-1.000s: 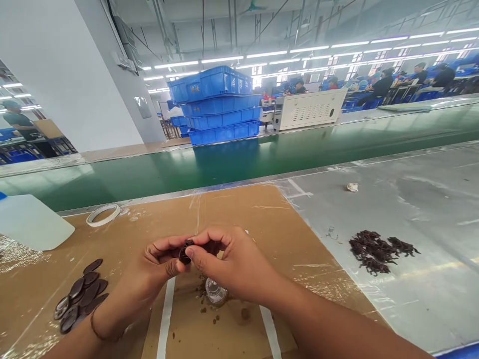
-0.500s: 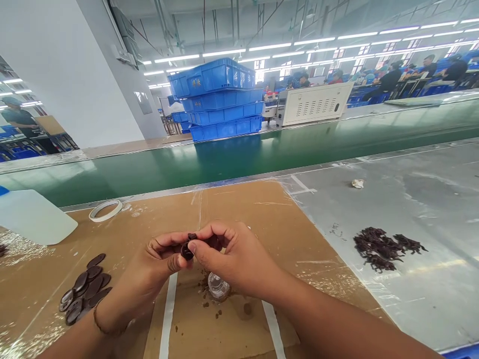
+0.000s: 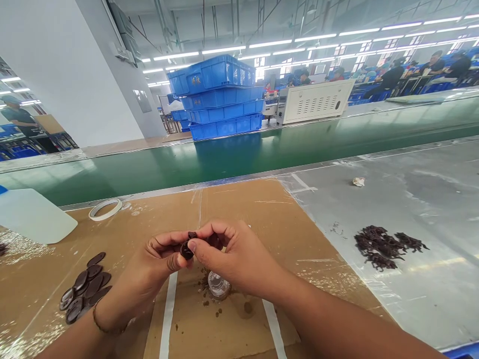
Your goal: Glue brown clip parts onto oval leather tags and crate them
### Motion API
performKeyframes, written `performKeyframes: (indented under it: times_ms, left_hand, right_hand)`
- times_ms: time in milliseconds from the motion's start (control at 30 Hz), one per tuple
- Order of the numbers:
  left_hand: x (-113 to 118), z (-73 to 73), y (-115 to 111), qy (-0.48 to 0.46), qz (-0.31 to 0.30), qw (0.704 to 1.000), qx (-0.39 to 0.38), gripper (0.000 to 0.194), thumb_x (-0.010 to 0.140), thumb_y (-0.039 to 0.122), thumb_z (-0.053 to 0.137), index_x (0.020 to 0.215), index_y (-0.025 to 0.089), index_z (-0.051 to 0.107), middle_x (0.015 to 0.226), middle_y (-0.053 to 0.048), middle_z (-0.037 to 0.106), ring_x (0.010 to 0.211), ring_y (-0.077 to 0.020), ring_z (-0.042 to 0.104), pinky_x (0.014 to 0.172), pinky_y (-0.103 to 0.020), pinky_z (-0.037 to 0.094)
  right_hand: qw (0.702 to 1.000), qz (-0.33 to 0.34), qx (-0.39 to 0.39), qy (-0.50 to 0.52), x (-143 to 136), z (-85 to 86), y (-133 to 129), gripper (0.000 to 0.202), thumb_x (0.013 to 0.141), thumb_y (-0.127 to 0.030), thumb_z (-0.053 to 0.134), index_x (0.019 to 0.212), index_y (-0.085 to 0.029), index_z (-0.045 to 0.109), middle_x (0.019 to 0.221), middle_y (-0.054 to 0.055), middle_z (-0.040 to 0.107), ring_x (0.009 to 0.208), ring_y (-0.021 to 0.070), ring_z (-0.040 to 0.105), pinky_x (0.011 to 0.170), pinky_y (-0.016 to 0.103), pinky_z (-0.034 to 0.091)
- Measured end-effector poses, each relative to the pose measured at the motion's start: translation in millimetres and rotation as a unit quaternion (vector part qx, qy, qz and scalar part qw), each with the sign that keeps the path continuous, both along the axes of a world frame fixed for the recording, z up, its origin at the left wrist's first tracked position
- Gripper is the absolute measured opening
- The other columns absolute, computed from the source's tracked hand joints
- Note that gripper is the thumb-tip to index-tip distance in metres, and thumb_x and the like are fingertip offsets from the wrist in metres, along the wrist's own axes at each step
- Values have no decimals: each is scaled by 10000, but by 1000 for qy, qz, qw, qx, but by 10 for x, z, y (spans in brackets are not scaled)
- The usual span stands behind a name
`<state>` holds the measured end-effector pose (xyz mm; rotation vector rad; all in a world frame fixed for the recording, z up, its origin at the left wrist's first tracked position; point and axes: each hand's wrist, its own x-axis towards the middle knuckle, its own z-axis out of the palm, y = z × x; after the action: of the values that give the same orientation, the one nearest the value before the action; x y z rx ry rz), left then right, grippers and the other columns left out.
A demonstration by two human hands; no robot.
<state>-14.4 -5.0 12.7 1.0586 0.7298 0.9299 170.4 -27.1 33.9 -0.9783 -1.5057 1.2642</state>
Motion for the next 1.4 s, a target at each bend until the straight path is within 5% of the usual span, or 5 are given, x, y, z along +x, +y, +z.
performKeyframes:
  times_ms: [367, 967, 1400]
  left_hand:
    - [-13, -38, 8, 3, -5, 1000, 11, 321, 650, 296, 913, 951, 270, 804, 951, -33, 783, 868, -120, 701, 787, -168, 551]
    - [-4, -23, -2, -7, -10, 1000, 14, 314, 621, 315, 928, 908, 267, 812, 863, -21, 778, 707, -52, 629, 693, -112, 509]
    - [-35, -62, 27, 8, -20, 1000, 22, 325, 660, 316, 909, 966, 312, 799, 930, -14, 769, 815, -78, 641, 764, -146, 531]
  right_hand:
    - [1000, 3, -24, -4, -4, -7, 9, 213, 856, -383, 669, 790, -182, 644, 746, 19, 621, 660, 131, 477, 591, 281, 368]
    - [999, 8, -34, 15, -7, -17, 9, 191, 865, -370, 662, 797, -193, 634, 774, 15, 642, 690, 131, 505, 612, 279, 388]
    - [1000, -5, -27, 13, -1, 12, 17, 154, 836, -332, 668, 768, -197, 639, 746, -16, 615, 694, 118, 531, 639, 263, 419]
